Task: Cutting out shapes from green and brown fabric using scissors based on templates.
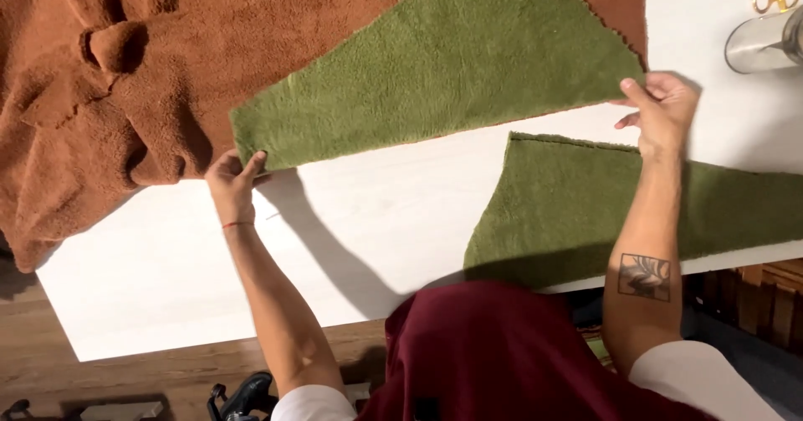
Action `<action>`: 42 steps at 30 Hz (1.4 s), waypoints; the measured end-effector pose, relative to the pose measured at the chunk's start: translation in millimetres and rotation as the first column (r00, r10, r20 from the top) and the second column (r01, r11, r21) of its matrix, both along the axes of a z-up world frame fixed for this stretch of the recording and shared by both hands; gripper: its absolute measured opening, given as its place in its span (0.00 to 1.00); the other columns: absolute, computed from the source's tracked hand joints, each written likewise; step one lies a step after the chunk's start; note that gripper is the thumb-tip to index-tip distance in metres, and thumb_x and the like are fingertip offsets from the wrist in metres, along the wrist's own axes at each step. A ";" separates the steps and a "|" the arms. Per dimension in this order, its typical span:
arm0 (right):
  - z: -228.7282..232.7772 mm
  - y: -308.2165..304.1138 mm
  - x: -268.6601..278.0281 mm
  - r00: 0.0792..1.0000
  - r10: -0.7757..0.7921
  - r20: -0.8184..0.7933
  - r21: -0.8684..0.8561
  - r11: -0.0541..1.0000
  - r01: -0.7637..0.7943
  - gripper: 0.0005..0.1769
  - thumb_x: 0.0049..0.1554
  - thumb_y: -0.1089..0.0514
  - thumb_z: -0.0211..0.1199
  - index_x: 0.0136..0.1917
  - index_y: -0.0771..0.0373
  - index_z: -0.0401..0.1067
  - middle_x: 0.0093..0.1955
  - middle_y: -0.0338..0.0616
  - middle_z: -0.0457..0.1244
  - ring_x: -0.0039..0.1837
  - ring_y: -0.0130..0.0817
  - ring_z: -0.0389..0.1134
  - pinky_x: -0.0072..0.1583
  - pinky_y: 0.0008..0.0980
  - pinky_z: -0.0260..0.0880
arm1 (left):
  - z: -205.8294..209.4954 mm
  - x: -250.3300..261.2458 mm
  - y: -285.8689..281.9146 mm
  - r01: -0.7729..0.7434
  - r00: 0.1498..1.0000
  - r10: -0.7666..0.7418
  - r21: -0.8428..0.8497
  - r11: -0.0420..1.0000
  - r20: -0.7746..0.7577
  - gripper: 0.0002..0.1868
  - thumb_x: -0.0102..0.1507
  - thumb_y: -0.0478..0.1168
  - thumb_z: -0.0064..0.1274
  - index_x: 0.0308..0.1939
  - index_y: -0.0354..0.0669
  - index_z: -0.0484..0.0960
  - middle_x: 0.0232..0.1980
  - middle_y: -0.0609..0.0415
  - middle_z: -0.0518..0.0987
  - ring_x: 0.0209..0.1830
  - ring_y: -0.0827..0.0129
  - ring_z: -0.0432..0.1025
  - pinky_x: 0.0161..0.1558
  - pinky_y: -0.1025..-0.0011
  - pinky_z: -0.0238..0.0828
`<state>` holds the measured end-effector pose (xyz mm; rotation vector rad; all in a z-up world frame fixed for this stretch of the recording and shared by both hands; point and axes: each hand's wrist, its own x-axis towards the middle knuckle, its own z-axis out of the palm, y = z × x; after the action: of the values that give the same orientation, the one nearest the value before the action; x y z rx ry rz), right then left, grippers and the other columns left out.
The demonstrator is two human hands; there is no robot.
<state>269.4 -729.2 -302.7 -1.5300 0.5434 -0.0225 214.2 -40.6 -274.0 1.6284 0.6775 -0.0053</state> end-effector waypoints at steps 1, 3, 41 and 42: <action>1.4 0.6 1.6 0.999 0.015 -0.047 -0.048 0.999 -0.017 0.03 0.66 0.70 0.67 0.53 0.72 0.73 0.48 0.56 0.71 0.45 0.40 0.77 0.32 0.33 0.73 | -6.7 0.1 -0.6 0.018 0.999 -0.017 0.031 0.999 -0.036 0.07 0.65 0.30 0.61 0.46 0.31 0.83 0.41 0.47 0.85 0.36 0.71 0.81 0.37 0.69 0.87; -8.3 -1.2 4.6 0.997 0.021 -0.079 -0.104 0.994 -0.029 0.04 0.64 0.70 0.67 0.52 0.72 0.73 0.47 0.55 0.70 0.44 0.40 0.77 0.31 0.33 0.74 | -10.1 0.9 -2.7 -0.005 1.000 0.005 0.023 1.000 -0.019 0.08 0.64 0.30 0.62 0.46 0.31 0.83 0.41 0.48 0.85 0.37 0.71 0.82 0.37 0.70 0.86; 5.2 3.2 -9.7 0.995 -0.100 -0.028 0.170 0.980 0.104 0.08 0.59 0.67 0.69 0.48 0.72 0.71 0.42 0.43 0.67 0.36 0.25 0.71 0.26 0.24 0.60 | -13.7 290.4 -379.1 0.461 0.816 -0.578 0.589 0.664 0.014 0.15 0.71 0.54 0.56 0.48 0.47 0.81 0.33 0.53 0.74 0.33 0.60 0.63 0.43 0.56 0.61; 2.3 -0.5 -12.3 0.995 -0.091 -0.040 0.130 0.987 0.095 0.10 0.60 0.67 0.71 0.48 0.73 0.71 0.41 0.43 0.66 0.37 0.25 0.71 0.26 0.24 0.59 | -13.7 292.6 -384.0 0.428 0.790 -0.611 0.659 0.618 0.060 0.16 0.72 0.53 0.56 0.48 0.45 0.81 0.34 0.52 0.74 0.34 0.59 0.63 0.44 0.54 0.61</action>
<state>257.1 -729.6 -300.5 -1.3780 0.6310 -0.0325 506.8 -424.6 -287.7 2.3724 -0.0857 0.0227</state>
